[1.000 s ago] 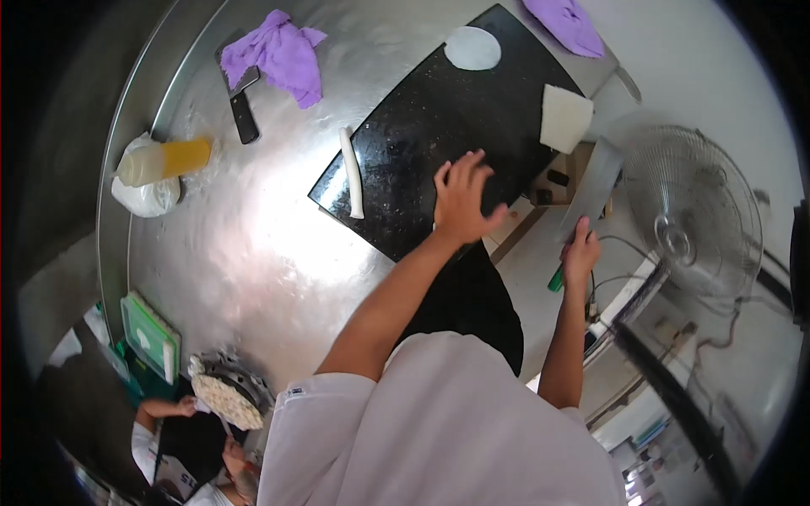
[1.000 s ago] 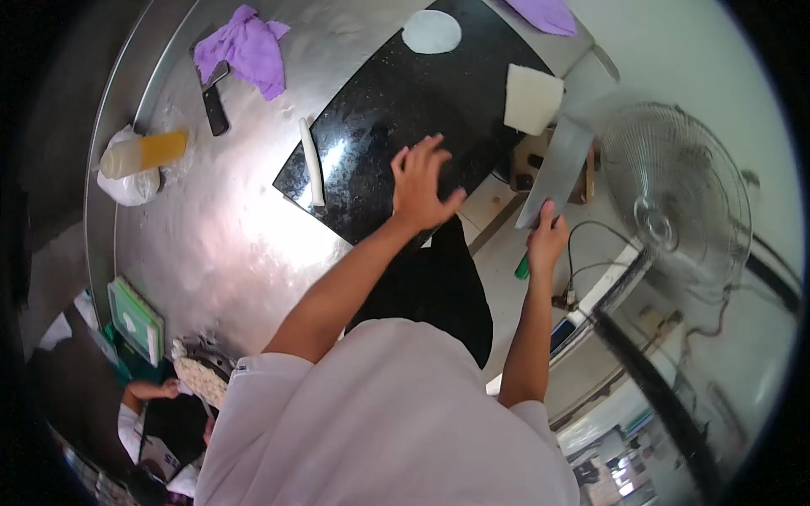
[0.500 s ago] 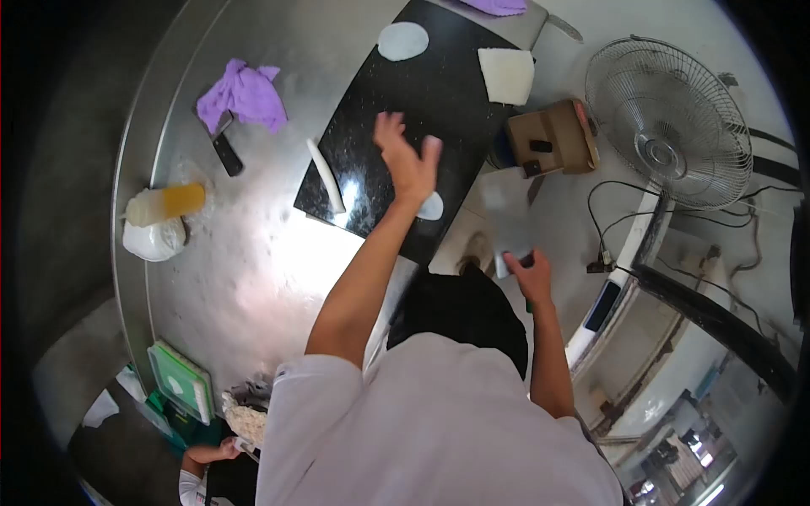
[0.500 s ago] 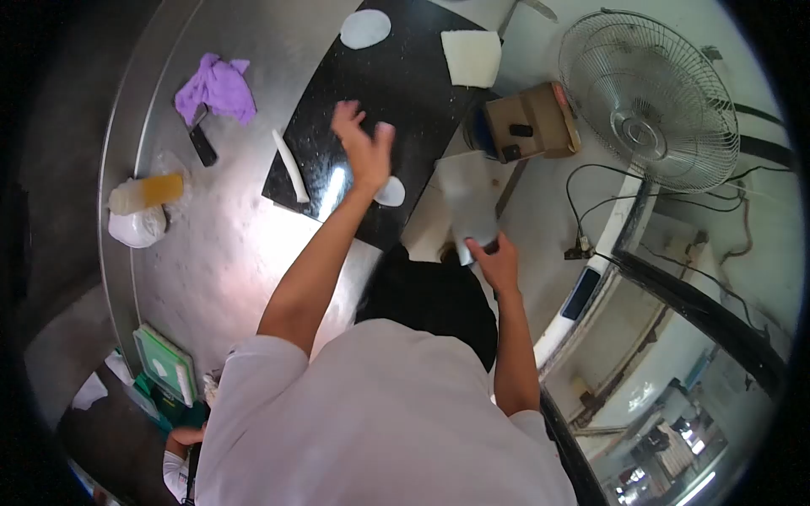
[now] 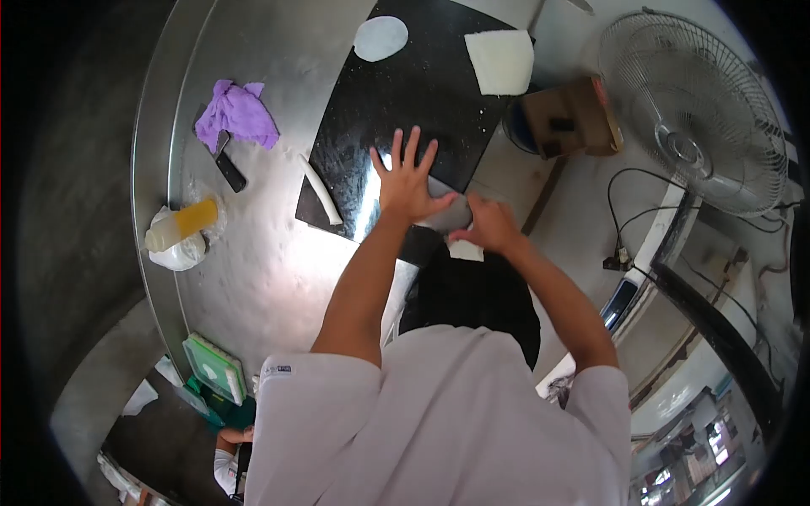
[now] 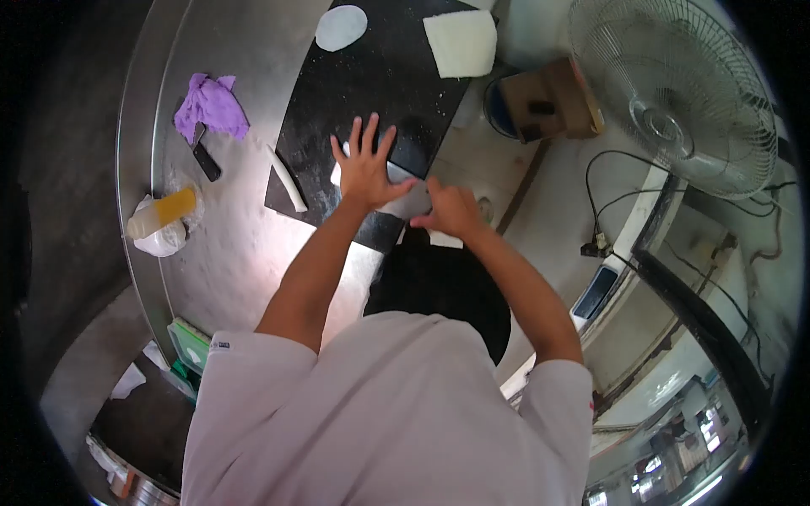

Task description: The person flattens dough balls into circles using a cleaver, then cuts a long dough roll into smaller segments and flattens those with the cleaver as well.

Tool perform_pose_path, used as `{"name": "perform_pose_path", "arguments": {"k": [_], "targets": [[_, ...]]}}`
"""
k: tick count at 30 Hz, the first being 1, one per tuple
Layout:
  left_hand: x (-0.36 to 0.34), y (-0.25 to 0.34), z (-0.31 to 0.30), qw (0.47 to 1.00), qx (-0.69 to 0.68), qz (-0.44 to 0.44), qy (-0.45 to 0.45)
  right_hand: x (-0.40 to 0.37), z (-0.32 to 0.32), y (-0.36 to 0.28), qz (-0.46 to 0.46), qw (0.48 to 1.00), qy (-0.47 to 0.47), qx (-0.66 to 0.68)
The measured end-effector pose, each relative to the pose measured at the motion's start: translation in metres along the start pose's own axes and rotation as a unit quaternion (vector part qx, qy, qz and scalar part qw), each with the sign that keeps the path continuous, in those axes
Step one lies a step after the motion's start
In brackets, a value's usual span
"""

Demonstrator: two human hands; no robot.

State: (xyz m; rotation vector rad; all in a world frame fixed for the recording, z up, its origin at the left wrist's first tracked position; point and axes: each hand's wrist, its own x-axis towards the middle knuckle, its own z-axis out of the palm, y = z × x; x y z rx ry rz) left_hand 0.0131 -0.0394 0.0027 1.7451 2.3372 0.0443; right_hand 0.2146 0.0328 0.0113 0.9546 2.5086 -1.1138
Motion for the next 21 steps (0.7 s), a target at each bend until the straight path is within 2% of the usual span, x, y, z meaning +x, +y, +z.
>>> {"name": "perform_pose_path", "arguments": {"k": [2, 3, 6, 7, 9, 11, 16, 17, 18, 21], "targets": [[0.016, -0.004, 0.0, 0.998, -0.026, 0.005, 0.054, 0.012, -0.007, 0.004, -0.022, 0.999, 0.043, -0.006], [0.024, -0.005, -0.005, 0.998, -0.027, 0.005, 0.05, 0.015, -0.019, -0.002, -0.04, 0.998, 0.057, -0.005], [0.037, -0.009, -0.011, 0.997, -0.01, 0.044, 0.063, 0.022, -0.014, -0.007, 0.003, 0.998, 0.055, 0.011], [0.03, -0.01, -0.012, 0.997, -0.013, 0.062, 0.052, 0.011, -0.016, -0.017, 0.031, 0.999, 0.021, 0.009], [0.006, -0.007, -0.007, 0.997, -0.014, 0.077, -0.002, -0.022, 0.009, -0.022, 0.016, 0.999, 0.024, 0.018], [0.003, 0.0, -0.009, 0.995, -0.002, 0.087, -0.055, -0.014, 0.019, -0.012, 0.009, 0.999, 0.03, 0.027], [0.038, -0.002, -0.013, 0.991, -0.028, 0.13, 0.006, -0.002, 0.019, 0.007, 0.023, 0.998, 0.06, 0.01], [0.049, -0.005, -0.013, 0.99, -0.022, 0.138, 0.023, 0.005, 0.014, 0.012, -0.026, 0.993, 0.11, 0.014], [0.06, -0.007, -0.014, 0.989, -0.017, 0.145, 0.04, 0.014, 0.008, 0.011, -0.027, 0.993, 0.114, 0.01], [0.064, -0.01, -0.024, 0.985, 0.004, 0.172, 0.0, 0.014, -0.001, -0.012, 0.032, 0.996, 0.079, 0.034]]}}
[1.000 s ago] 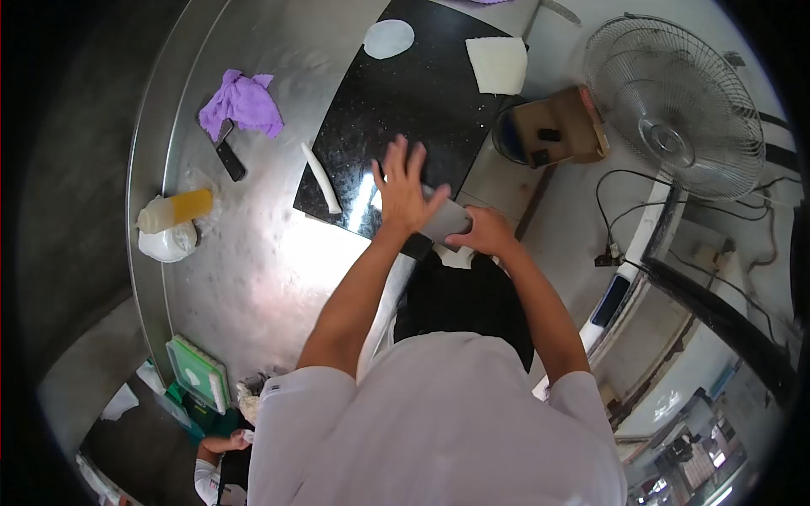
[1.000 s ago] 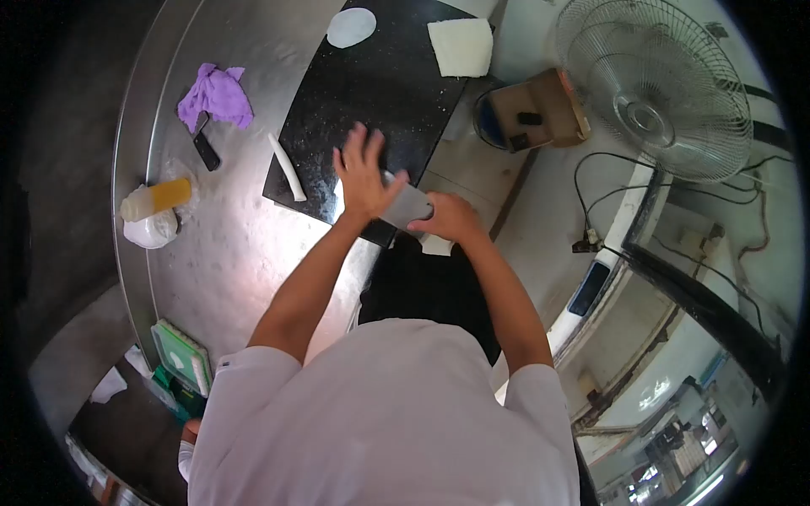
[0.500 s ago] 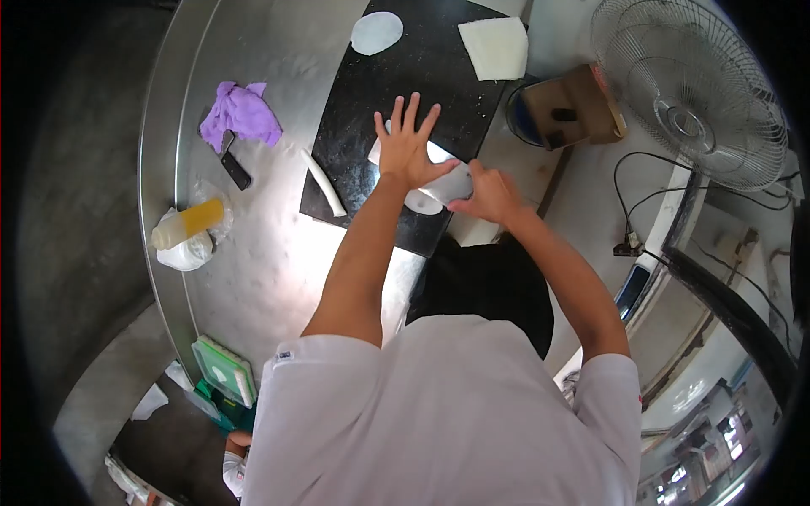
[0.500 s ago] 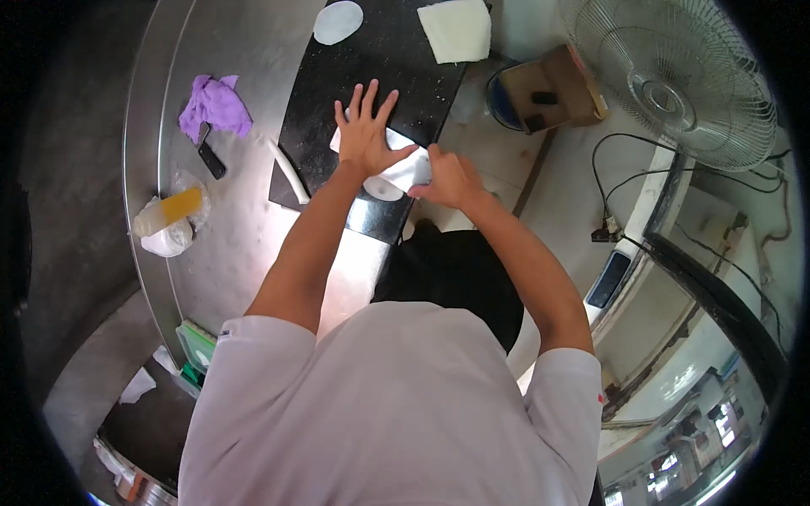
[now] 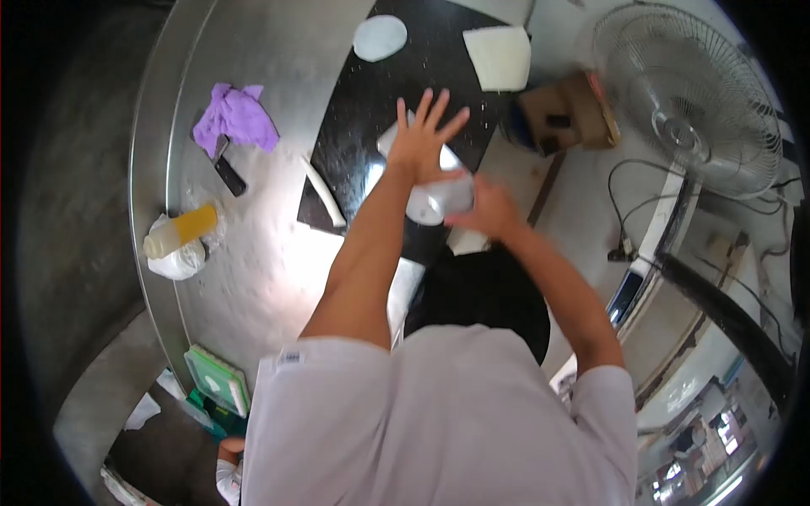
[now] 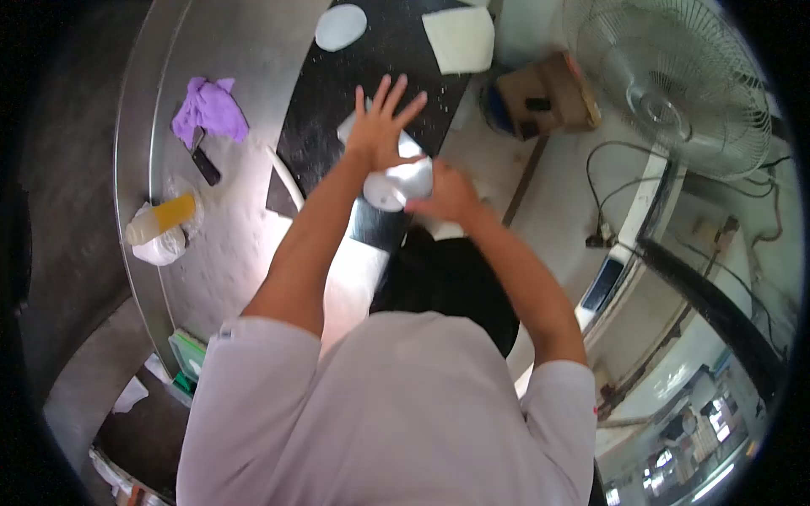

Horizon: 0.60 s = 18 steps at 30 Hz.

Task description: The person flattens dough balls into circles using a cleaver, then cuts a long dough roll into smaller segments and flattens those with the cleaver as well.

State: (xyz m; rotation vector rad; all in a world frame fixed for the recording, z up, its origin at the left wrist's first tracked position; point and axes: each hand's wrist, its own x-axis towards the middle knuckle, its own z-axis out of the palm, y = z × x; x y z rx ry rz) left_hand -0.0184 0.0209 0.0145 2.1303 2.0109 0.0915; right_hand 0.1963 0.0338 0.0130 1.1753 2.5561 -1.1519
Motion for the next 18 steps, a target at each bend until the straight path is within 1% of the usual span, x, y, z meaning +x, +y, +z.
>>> {"name": "perform_pose_path", "arguments": {"k": [1, 2, 3, 4, 5, 6, 7, 9, 11, 12, 13, 14, 15, 16, 17, 18], "targets": [[-0.012, 0.002, 0.005, 1.0, -0.008, 0.013, -0.021, -0.011, 0.016, 0.005, 0.008, 0.999, -0.024, 0.029], [-0.033, 0.007, 0.016, 0.999, -0.043, 0.02, -0.017, -0.032, 0.031, 0.006, -0.005, 0.999, -0.025, 0.029], [-0.05, 0.014, 0.021, 0.997, -0.054, 0.023, -0.05, -0.045, 0.039, 0.006, -0.018, 0.999, -0.025, 0.03], [-0.049, 0.019, 0.017, 0.995, -0.062, 0.025, -0.067, -0.041, 0.037, 0.004, -0.02, 0.999, -0.02, 0.031], [-0.044, 0.021, 0.017, 0.993, -0.074, 0.031, -0.086, -0.039, 0.037, 0.005, -0.017, 1.0, -0.001, 0.0], [-0.037, 0.018, 0.016, 0.995, -0.066, 0.047, -0.054, -0.047, 0.038, 0.008, -0.012, 0.999, 0.003, -0.032], [-0.034, 0.02, 0.019, 0.994, -0.074, 0.049, -0.065, -0.05, 0.031, 0.008, -0.002, 1.0, -0.006, -0.027], [-0.01, 0.015, 0.021, 0.997, -0.055, 0.043, 0.011, -0.022, 0.012, 0.019, 0.024, 0.998, -0.051, -0.024], [0.005, 0.004, 0.019, 0.997, -0.049, 0.029, 0.051, -0.002, 0.008, 0.033, -0.064, 0.997, 0.03, -0.01], [0.018, -0.007, 0.011, 0.998, -0.032, 0.027, 0.042, 0.009, 0.002, 0.031, -0.057, 0.998, 0.03, -0.009], [0.018, -0.008, 0.006, 0.999, -0.017, 0.023, 0.026, 0.017, -0.001, 0.021, -0.039, 0.999, 0.0, 0.008], [0.0, -0.001, 0.01, 0.999, -0.022, 0.023, 0.019, 0.018, -0.002, 0.015, -0.025, 0.999, -0.03, 0.024], [-0.011, 0.001, 0.012, 0.999, -0.029, 0.042, 0.008, 0.006, 0.004, 0.014, -0.031, 0.999, -0.027, 0.022], [-0.026, 0.003, 0.017, 0.998, -0.036, 0.058, -0.006, -0.022, 0.022, 0.012, -0.044, 0.999, -0.013, 0.029], [-0.047, 0.012, 0.03, 0.995, -0.06, 0.078, -0.026, -0.048, 0.035, 0.007, -0.052, 0.998, -0.002, 0.042], [-0.053, 0.029, 0.026, 0.992, -0.065, 0.09, -0.063, -0.059, 0.036, 0.005, -0.054, 0.998, -0.001, 0.045]]}}
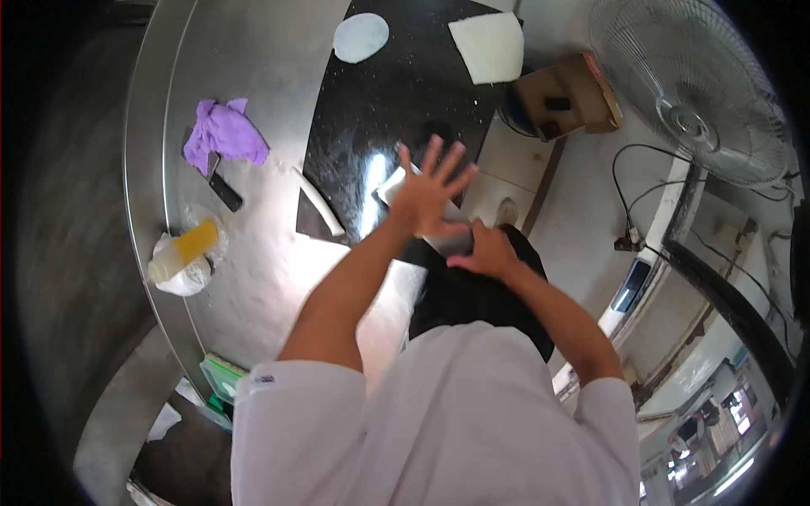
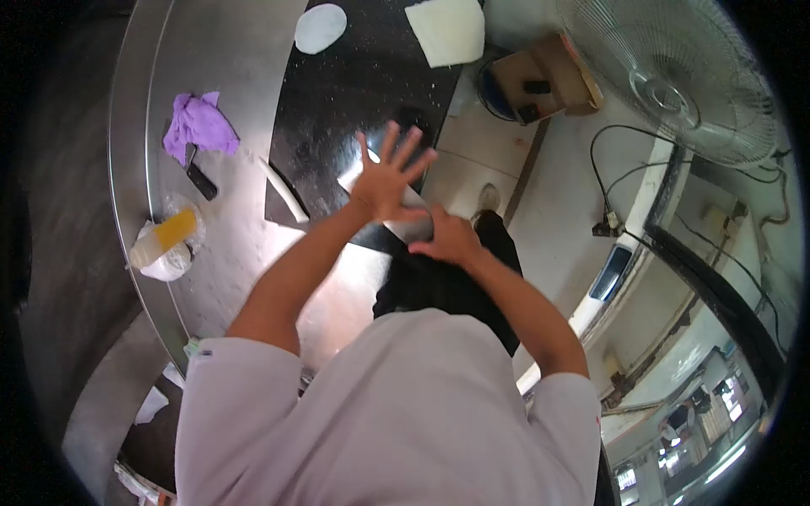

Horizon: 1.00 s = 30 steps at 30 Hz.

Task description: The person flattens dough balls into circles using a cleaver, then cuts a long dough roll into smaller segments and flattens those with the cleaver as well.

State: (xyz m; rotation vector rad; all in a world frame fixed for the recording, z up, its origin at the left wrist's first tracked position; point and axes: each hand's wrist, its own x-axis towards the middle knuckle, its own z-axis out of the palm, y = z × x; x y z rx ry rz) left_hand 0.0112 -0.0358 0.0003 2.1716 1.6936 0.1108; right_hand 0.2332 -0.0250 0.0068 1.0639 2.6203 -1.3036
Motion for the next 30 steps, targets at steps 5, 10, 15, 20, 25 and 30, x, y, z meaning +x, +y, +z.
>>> {"name": "perform_pose_path", "arguments": {"k": [5, 10, 15, 20, 25, 30], "targets": [[0.046, 0.003, -0.01, 0.999, 0.014, 0.016, 0.024, 0.005, -0.034, 0.024, 0.09, 0.991, -0.053, -0.086], [0.058, -0.022, -0.027, 0.988, 0.043, -0.106, 0.107, 0.075, -0.072, 0.032, -0.015, 0.993, -0.054, -0.102], [0.012, 0.007, 0.012, 0.998, -0.01, -0.043, 0.035, 0.018, -0.018, 0.03, 0.026, 0.995, -0.068, -0.074], [0.047, 0.004, -0.011, 0.989, 0.052, -0.117, 0.076, 0.053, -0.065, 0.055, -0.006, 0.989, -0.096, -0.111], [0.047, -0.017, -0.014, 0.976, 0.072, -0.16, 0.127, 0.083, -0.084, 0.041, -0.097, 0.979, -0.078, -0.161], [0.044, -0.007, 0.002, 0.989, 0.042, -0.104, 0.1, 0.054, -0.06, 0.052, -0.042, 0.988, -0.099, -0.109]]}}
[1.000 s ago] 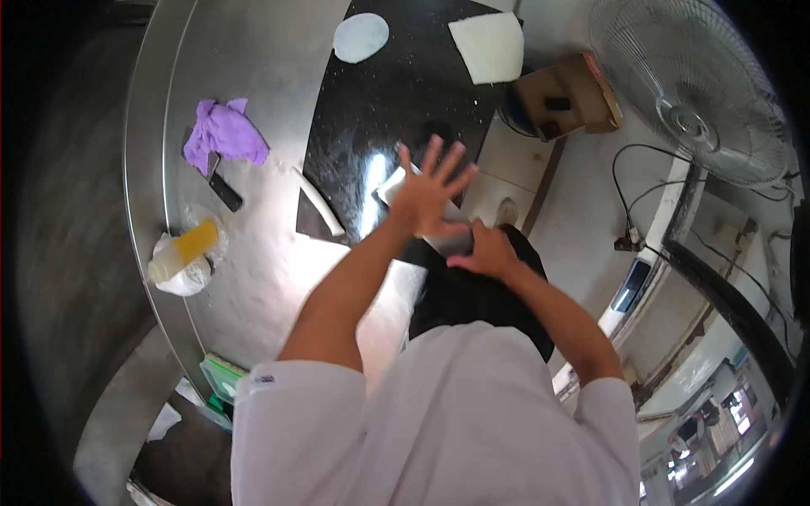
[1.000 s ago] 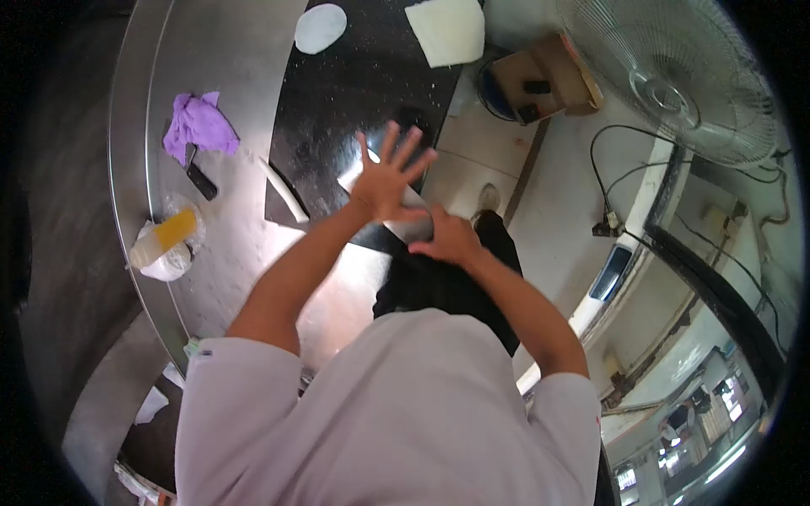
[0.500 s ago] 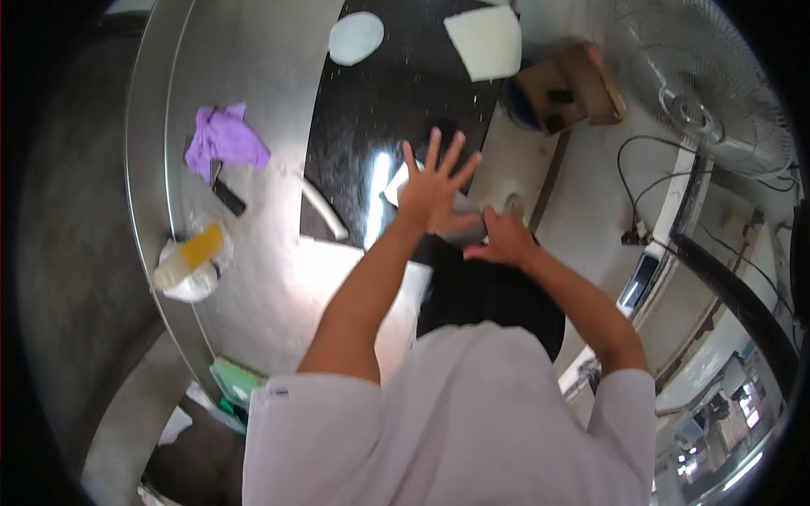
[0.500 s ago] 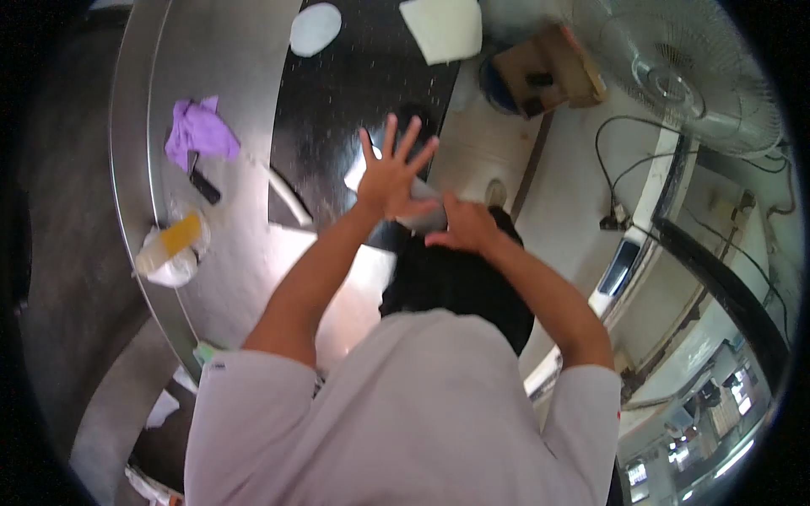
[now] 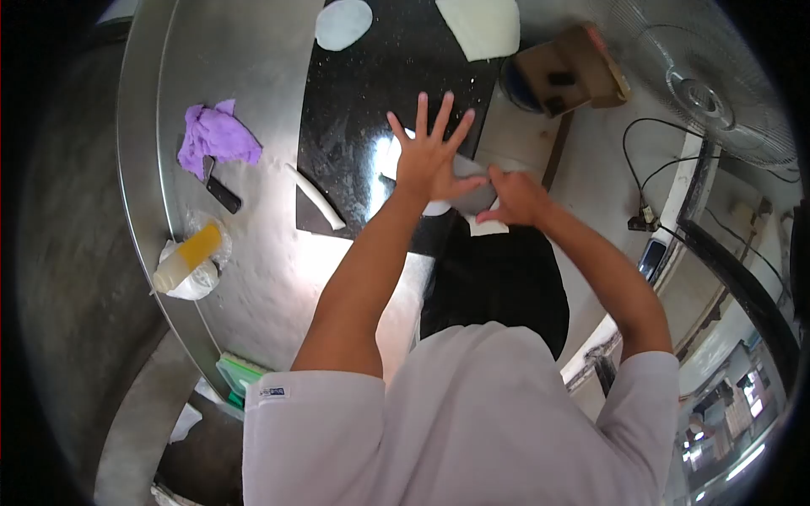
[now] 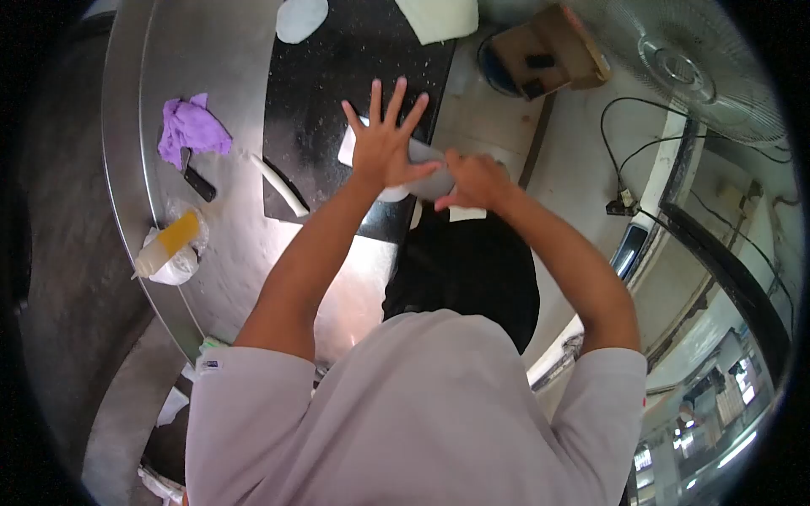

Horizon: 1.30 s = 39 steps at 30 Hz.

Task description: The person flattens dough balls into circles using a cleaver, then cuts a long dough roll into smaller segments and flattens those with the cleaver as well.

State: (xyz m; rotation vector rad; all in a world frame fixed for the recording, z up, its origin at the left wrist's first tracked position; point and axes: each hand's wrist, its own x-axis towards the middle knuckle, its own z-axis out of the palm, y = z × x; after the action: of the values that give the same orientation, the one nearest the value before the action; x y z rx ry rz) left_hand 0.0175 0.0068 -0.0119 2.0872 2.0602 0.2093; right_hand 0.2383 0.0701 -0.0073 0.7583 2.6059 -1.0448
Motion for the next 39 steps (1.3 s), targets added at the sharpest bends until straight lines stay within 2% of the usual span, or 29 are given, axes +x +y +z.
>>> {"name": "perform_pose_path", "arguments": {"k": [2, 3, 5, 7, 9, 11, 13, 14, 15, 17, 18, 20, 21, 23, 25, 28, 29, 31, 33, 35, 37, 38, 39], "targets": [[0.006, 0.004, -0.005, 0.999, 0.016, -0.027, 0.029, 0.005, 0.01, 0.024, -0.032, 0.999, 0.042, -0.007], [0.01, 0.001, -0.004, 0.999, 0.016, -0.021, 0.025, 0.016, -0.008, 0.026, -0.051, 0.998, 0.014, -0.015], [0.016, -0.011, -0.006, 0.992, -0.011, -0.063, 0.108, 0.036, -0.044, 0.016, -0.067, 0.997, -0.01, -0.021], [0.024, -0.029, -0.013, 0.997, 0.016, -0.043, 0.069, 0.051, -0.049, -0.001, -0.075, 0.997, 0.013, -0.005], [0.003, -0.024, -0.012, 1.0, 0.004, -0.007, 0.03, 0.032, -0.025, -0.009, -0.028, 0.996, -0.056, 0.066], [-0.023, 0.002, -0.007, 0.998, 0.017, -0.008, -0.054, -0.001, 0.008, -0.012, -0.013, 0.998, -0.051, 0.023], [-0.015, 0.007, 0.003, 0.999, -0.008, 0.023, -0.03, -0.003, 0.001, 0.001, 0.007, 0.999, -0.052, 0.012], [-0.01, 0.007, 0.008, 0.999, -0.011, 0.022, -0.033, -0.006, 0.003, 0.002, 0.018, 0.998, -0.064, 0.013], [-0.001, 0.006, 0.006, 1.0, 0.002, 0.012, 0.002, 0.0, -0.001, 0.007, 0.019, 0.998, -0.065, 0.015], [0.013, 0.004, 0.002, 0.999, 0.019, 0.012, 0.039, 0.018, -0.021, 0.027, -0.021, 0.999, -0.04, -0.025], [0.017, 0.001, 0.0, 0.998, 0.014, -0.02, 0.059, 0.028, -0.034, 0.032, -0.019, 0.999, -0.034, -0.025], [0.024, -0.007, -0.007, 0.994, 0.003, -0.048, 0.093, 0.042, -0.05, 0.026, -0.106, 0.992, 0.014, -0.061], [0.024, -0.011, -0.012, 0.996, -0.002, -0.043, 0.075, 0.035, -0.047, 0.015, -0.107, 0.993, 0.017, -0.057], [0.013, -0.015, -0.004, 0.999, 0.005, -0.017, 0.034, 0.033, -0.046, 0.001, -0.048, 0.997, -0.044, -0.049], [-0.005, 0.005, -0.003, 0.999, 0.017, -0.024, -0.014, 0.015, -0.024, 0.006, -0.042, 0.997, -0.06, -0.001], [0.012, 0.011, -0.004, 0.999, 0.021, -0.037, -0.003, 0.016, -0.023, 0.024, -0.077, 0.996, 0.014, -0.032], [0.022, 0.009, -0.003, 0.999, 0.016, -0.038, -0.005, 0.029, -0.03, 0.04, -0.075, 0.997, 0.01, -0.032], [0.033, 0.003, -0.004, 0.995, 0.034, -0.064, 0.074, 0.043, -0.049, 0.046, -0.136, 0.989, 0.051, -0.016], [0.041, -0.012, -0.006, 0.995, 0.05, -0.058, 0.064, 0.048, -0.066, 0.022, -0.109, 0.992, 0.039, -0.041], [0.028, -0.018, -0.007, 0.999, 0.022, -0.018, 0.036, 0.035, -0.051, 0.01, -0.077, 0.996, 0.021, -0.05], [0.005, -0.001, -0.006, 0.998, 0.047, -0.024, -0.026, 0.025, -0.021, 0.01, -0.051, 0.998, -0.039, -0.006], [0.005, 0.003, -0.004, 0.998, 0.047, -0.019, -0.026, 0.019, -0.037, 0.0, 0.004, 0.995, -0.101, 0.018], [0.01, 0.001, -0.002, 0.998, 0.047, -0.021, -0.031, 0.025, -0.046, 0.005, 0.003, 0.994, -0.104, 0.022]]}}
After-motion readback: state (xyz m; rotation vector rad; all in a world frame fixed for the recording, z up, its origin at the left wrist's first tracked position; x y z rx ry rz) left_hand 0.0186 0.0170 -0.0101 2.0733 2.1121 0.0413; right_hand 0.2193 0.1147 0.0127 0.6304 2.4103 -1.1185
